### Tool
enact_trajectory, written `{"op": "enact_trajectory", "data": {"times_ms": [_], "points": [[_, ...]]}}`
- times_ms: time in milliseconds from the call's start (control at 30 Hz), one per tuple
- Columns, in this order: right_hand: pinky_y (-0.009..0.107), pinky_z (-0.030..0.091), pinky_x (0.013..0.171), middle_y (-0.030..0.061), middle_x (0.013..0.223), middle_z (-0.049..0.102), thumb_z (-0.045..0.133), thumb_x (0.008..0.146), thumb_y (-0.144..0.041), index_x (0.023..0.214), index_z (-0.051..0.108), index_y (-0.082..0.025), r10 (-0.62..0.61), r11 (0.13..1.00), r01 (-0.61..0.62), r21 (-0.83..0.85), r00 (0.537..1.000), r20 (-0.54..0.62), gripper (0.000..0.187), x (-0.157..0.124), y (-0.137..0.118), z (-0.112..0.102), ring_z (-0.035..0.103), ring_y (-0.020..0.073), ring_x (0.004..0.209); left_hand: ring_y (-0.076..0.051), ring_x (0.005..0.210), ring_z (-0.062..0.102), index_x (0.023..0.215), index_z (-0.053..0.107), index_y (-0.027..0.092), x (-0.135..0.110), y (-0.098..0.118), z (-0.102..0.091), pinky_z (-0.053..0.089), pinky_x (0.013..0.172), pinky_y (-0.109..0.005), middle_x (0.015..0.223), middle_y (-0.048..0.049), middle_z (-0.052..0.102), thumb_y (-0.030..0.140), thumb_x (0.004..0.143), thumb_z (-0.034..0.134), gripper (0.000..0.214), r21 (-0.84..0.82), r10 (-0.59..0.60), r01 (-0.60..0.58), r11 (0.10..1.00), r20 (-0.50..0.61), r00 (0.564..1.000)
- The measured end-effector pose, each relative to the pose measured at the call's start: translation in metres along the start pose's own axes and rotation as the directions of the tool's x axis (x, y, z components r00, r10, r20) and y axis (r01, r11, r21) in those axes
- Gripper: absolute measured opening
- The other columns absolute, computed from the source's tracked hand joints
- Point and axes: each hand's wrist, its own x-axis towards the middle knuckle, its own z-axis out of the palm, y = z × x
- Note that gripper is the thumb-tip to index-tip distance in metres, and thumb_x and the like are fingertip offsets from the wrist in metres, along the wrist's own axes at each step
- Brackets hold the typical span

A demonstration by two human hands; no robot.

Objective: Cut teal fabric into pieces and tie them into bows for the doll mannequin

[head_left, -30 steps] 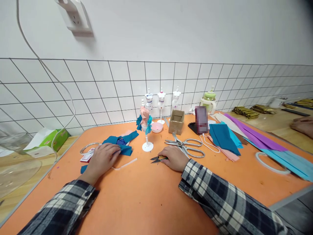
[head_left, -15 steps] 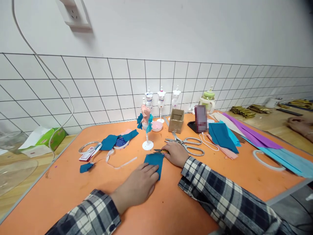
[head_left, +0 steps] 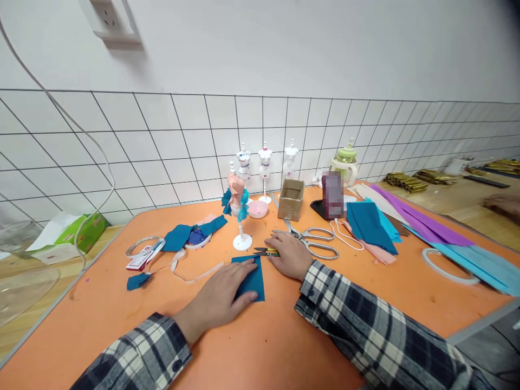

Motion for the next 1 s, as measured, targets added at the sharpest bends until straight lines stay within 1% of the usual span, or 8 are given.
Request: {"op": "enact_trajectory", "data": {"times_ms": [133,233,300,500,633,733,867,1000], "points": [[0.035,0.041,0.089,0.0084,0.099,0.064,0.054,0.09,-0.031,0.103,0.066,-0.018,-0.191,0.977,0.197,0.08,0.979,-0.071,0.022,-0.009,-0.024,-0.004,0.053,0.0218,0.097,-0.022,0.12,0.057,0.127,0.057,0.024,0.005,-0.01,0.007,0.046,0.104,-0.041,0.133,-0.0087,0.062,0.026,0.098,0.04,0.034,-0.055,-0.058,0.054,0.997,-0.084,0.995],[0.034,0.041,0.087,0.0061,0.097,0.065,0.054,0.09,-0.031,0.097,0.068,-0.02,-0.462,0.882,0.451,0.141,0.885,0.058,0.019,-0.016,-0.046,0.002,0.054,0.0203,0.095,-0.023,0.116,0.058,0.124,0.059,0.023,0.005,-0.013,0.008,0.047,0.101,-0.042,0.126,-0.0085,0.065,0.025,0.094,0.05,0.032,-0.065,-0.056,0.049,0.997,-0.112,0.992],[0.033,0.041,0.088,0.0056,0.104,0.066,0.058,0.088,-0.032,0.104,0.067,-0.02,-0.551,0.83,0.527,0.182,0.826,0.121,0.022,-0.019,-0.056,0.008,0.054,0.0202,0.099,-0.024,0.116,0.058,0.124,0.059,0.023,0.003,-0.013,0.007,0.047,0.1,-0.043,0.126,-0.0091,0.065,0.024,0.091,0.053,0.034,-0.039,-0.076,0.071,0.997,-0.129,0.989],[0.032,0.041,0.078,0.0037,0.1,0.067,0.061,0.086,-0.036,0.097,0.069,-0.022,-0.541,0.838,0.499,0.22,0.814,0.211,0.02,-0.017,-0.051,0.01,0.056,0.0187,0.09,-0.029,0.118,0.055,0.132,0.056,0.02,-0.001,-0.022,-0.004,0.045,0.097,-0.05,0.134,-0.012,0.06,0.02,0.092,0.045,0.042,0.153,-0.21,0.227,0.962,-0.124,0.97],[0.032,0.04,0.08,0.0035,0.099,0.068,0.063,0.086,-0.035,0.092,0.07,-0.022,-0.517,0.846,0.459,0.27,0.829,0.213,0.017,-0.016,-0.04,0.007,0.057,0.0191,0.093,-0.036,0.122,0.05,0.129,0.058,0.023,0.002,-0.035,-0.015,0.041,0.093,-0.056,0.134,-0.0123,0.059,0.03,0.093,0.046,0.038,0.245,-0.283,0.34,0.908,-0.238,0.929],[0.033,0.037,0.083,0.0022,0.101,0.068,0.063,0.085,-0.034,0.095,0.069,-0.024,-0.503,0.856,0.448,0.257,0.838,0.212,0.015,-0.015,-0.036,0.005,0.056,0.0189,0.095,-0.03,0.113,0.053,0.119,0.063,0.023,0.002,-0.032,-0.026,0.04,0.095,-0.049,0.121,-0.0106,0.064,0.03,0.094,0.045,0.031,0.199,-0.169,0.235,0.951,-0.303,0.938],[0.036,0.033,0.084,0.0012,0.098,0.067,0.069,0.08,-0.038,0.094,0.065,-0.024,-0.413,0.906,0.382,0.186,0.893,0.177,0.02,-0.015,-0.036,0.002,0.055,0.0197,0.093,-0.023,0.086,0.056,0.093,0.068,0.024,-0.005,0.0,-0.032,0.045,0.08,-0.041,0.093,-0.0076,0.066,0.025,0.089,0.047,0.021,0.121,0.086,-0.073,0.99,-0.099,0.991],[0.033,0.035,0.079,0.0019,0.09,0.066,0.067,0.081,-0.036,0.089,0.064,-0.022,-0.367,0.918,0.338,0.209,0.922,0.122,0.016,-0.015,-0.04,0.002,0.054,0.019,0.087,-0.025,0.078,0.053,0.073,0.062,0.022,-0.017,0.029,-0.016,0.045,0.066,-0.042,0.079,-0.0081,0.061,0.022,0.086,0.049,0.017,0.275,-0.04,0.042,0.961,-0.011,0.999]]}}
